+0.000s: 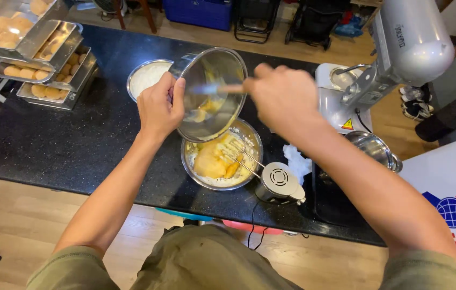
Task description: Mixing batter and cream cheese ingredients in a bowl using a hand mixer and a spatula.
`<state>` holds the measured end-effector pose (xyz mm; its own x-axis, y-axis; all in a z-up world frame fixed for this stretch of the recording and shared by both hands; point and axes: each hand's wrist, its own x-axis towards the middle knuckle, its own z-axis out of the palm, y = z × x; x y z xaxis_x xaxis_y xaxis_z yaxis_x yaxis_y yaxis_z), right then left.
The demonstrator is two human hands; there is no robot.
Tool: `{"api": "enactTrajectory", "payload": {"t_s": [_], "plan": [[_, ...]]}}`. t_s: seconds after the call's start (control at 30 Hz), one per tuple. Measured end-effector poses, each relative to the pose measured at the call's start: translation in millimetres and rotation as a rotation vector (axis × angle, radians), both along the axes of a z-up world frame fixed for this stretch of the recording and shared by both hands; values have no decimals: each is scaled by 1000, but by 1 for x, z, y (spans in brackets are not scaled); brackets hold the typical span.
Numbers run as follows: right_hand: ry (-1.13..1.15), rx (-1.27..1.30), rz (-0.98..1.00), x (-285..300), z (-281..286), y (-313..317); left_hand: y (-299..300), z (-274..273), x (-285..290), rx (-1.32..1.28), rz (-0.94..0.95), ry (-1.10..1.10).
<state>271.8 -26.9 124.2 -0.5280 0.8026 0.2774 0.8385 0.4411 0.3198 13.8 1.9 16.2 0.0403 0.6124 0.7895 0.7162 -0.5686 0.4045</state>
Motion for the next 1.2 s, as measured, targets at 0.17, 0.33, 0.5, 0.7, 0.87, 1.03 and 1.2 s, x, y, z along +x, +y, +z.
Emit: {"api": "enactTrajectory", "payload": {"t_s": [0.17, 0.33, 0.5, 0.7, 0.87, 1.03, 1.2], "plan": [[230, 113, -63, 24, 2, 4, -5, 10, 7, -36, -36, 18], [527, -201, -249, 44, -79, 13, -16, 17, 0, 141, -55, 42], [1356, -1275, -475, -1, -149, -31, -21, 3, 2, 176, -25, -46], [2031, -1790, -124, -10, -183, -38, -2, -24, -4, 46, 55, -266], [1665, -769, -34, 35, -145, -66, 14, -35, -23, 74, 141, -303], [729, -85, -253, 31, -157, -107, 24, -44, -40, 132, 205, -260], [785, -111, -319, 30, -142, -103, 28, -43, -33, 136, 169, -204]]}}
